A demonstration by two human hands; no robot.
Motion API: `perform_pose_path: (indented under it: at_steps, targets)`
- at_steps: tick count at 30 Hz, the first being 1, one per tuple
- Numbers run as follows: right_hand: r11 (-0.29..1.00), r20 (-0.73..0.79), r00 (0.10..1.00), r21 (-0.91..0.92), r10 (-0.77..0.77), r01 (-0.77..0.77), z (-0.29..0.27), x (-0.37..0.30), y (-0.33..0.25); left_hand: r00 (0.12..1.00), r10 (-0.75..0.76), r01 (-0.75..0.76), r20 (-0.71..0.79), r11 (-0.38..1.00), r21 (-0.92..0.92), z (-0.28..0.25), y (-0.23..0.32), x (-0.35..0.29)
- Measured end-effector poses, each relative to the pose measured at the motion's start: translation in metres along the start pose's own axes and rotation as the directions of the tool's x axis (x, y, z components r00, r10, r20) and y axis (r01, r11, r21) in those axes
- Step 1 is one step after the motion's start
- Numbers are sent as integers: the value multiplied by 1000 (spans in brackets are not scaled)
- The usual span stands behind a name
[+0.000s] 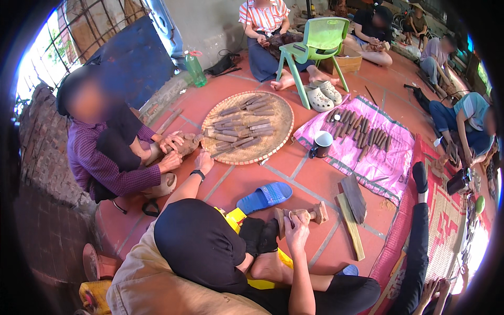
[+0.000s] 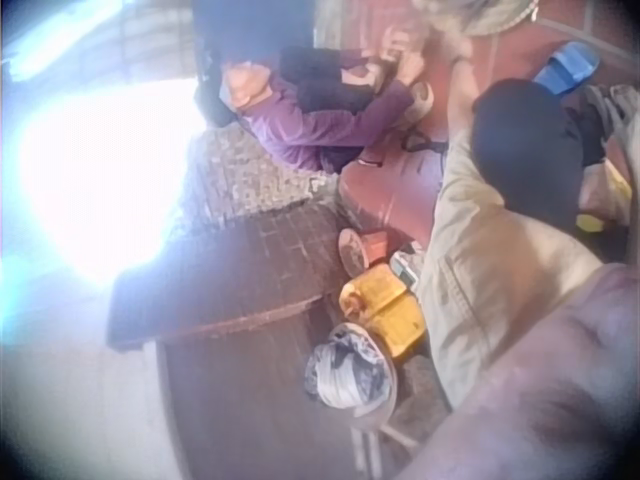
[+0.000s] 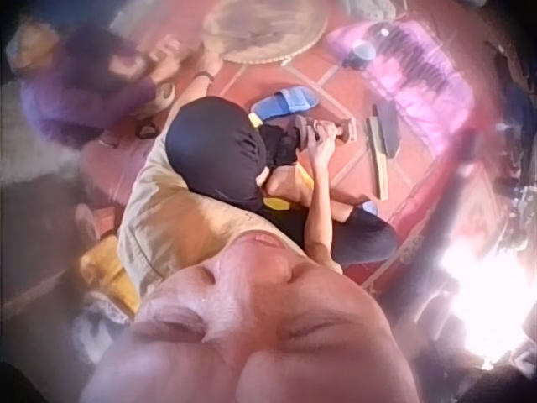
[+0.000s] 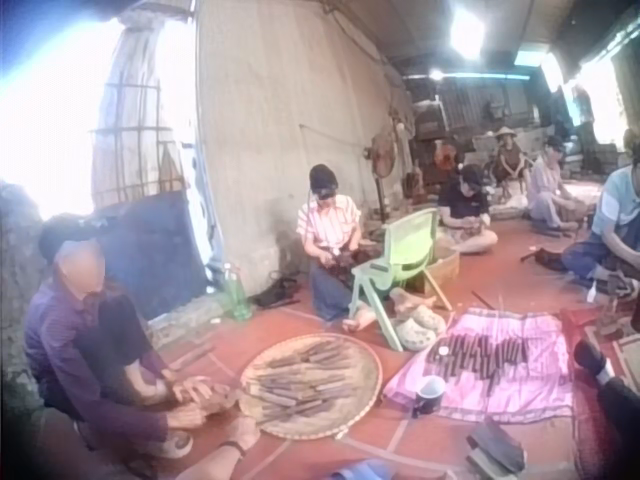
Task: The person sits on the floor and carves a small wooden object using a chisel and mallet. They repeatedly strike the chisel to shape the wood, occasionally rotating the piece to work different sides. Other people in the room are also engaged in similar carving tasks.
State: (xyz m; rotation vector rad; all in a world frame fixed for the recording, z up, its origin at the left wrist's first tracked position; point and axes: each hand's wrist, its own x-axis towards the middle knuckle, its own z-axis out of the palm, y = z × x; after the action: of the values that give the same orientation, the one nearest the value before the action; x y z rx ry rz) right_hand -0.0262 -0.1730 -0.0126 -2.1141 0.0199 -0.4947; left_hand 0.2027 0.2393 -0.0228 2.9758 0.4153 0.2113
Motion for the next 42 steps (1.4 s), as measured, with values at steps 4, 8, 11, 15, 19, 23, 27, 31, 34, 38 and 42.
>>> perform_pose_path:
  at_steps: [4, 8, 11, 15, 19, 23, 27, 31, 34, 38, 42]
  targets:
    - [999, 37, 999, 34, 0, -2, 7, -2, -10, 989, 150, -149, -8, 986, 72, 15, -32, 8]
    - [1000, 27, 1000, 8, 12, -12, 3, -1, -2, 981, 164, -168, 107, 986, 25, 16, 0, 8]
    - [1000, 14, 1000, -8, 9, -9, 2, -1, -1, 971, 121, -135, 205, 989, 56, 15, 14, 7]
    - [999, 67, 996, -10, 54, -53, 0, -1, -2, 967, 109, -130, 229, 988, 82, 20, 10, 10]
    - [998, 65, 996, 9, 60, -61, 3, -3, -10, 990, 138, -135, -35, 988, 74, 36, -15, 9]
    - [998, 50, 997, -24, 57, -56, -1, -1, -2, 989, 110, -119, 103, 990, 81, 36, 3, 14]
    - [1000, 52, 998, -1, 22, -22, 2, -1, -6, 987, 11, -22, 157, 998, 67, 34, -21, 19]
    - [999, 46, 998, -33, 35, -34, -3, 0, -3, 999, -31, 35, 35, 993, -114, 22, 1, 13]
    - [999, 39, 999, -26, 28, -27, -1, -1, -3, 998, 41, -34, 51, 990, -137, 8, 11, 13]
    - [999, 33, 999, -42, 22, -20, -2, 0, 0, 958, 160, -145, 237, 986, -80, -7, 52, 9]
    - [1000, 54, 998, -23, 17, -16, 5, -2, -1, 925, 344, -331, 163, 938, -103, 22, 48, 10]
